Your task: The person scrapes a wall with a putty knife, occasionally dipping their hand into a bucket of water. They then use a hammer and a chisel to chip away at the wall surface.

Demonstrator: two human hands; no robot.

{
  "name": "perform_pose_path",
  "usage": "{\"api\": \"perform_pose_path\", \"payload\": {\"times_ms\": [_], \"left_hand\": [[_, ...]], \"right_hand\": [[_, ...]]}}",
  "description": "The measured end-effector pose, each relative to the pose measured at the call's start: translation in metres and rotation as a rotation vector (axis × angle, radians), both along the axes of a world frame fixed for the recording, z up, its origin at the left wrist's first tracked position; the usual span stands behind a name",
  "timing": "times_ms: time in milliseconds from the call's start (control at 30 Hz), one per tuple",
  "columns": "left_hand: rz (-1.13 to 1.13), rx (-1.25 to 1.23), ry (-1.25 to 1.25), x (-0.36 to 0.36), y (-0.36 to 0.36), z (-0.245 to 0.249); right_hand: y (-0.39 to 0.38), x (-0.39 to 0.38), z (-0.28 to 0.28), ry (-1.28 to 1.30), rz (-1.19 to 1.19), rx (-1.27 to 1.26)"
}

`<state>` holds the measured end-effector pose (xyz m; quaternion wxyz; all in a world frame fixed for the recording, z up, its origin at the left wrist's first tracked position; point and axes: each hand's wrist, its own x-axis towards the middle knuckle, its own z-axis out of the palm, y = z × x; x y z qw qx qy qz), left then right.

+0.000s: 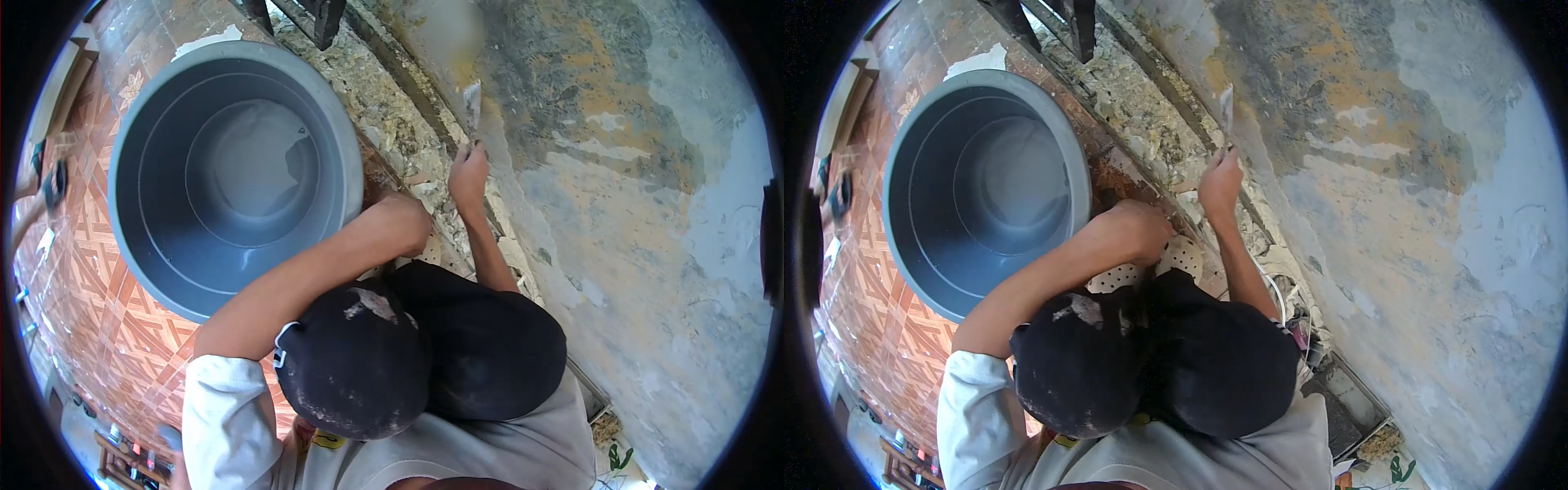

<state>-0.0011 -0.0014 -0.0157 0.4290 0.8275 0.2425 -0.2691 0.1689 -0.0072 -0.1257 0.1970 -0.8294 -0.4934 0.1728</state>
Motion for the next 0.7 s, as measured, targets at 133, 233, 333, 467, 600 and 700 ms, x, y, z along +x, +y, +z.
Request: {"api": "perform_pose_path", "payload": {"times_ms": [133, 233, 333, 467, 600, 700], "left_hand": [[0.021, 0.000, 0.007, 0.001, 0.000, 0.003], [0.029, -0.014, 0.009, 0.005, -0.004, -0.003], [0.030, 0.003, -0.017, -0.004, 0.000, 0.002], [0.029, -0.020, 0.004, 0.001, 0.000, 0.003], [-0.005, -0.029, 0.001, 0.002, 0.000, 0.000], [0.037, -0.023, 0.017, 0.002, 0.000, 0.001]], "right_hand": [[0.037, 0.009, -0.009, -0.129, 0.103, -0.196], [0.026, -0.003, -0.009, -0.128, 0.112, -0.123], [0.008, 0.007, 0.003, -0.092, 0.031, -0.167], [0.041, 0.015, -0.018, -0.113, 0.093, -0.219], [0.035, -0.005, -0.010, 0.038, 0.103, -0.167], [0.013, -0.004, 0.020, 0.287, 0.093, -0.148]]}}
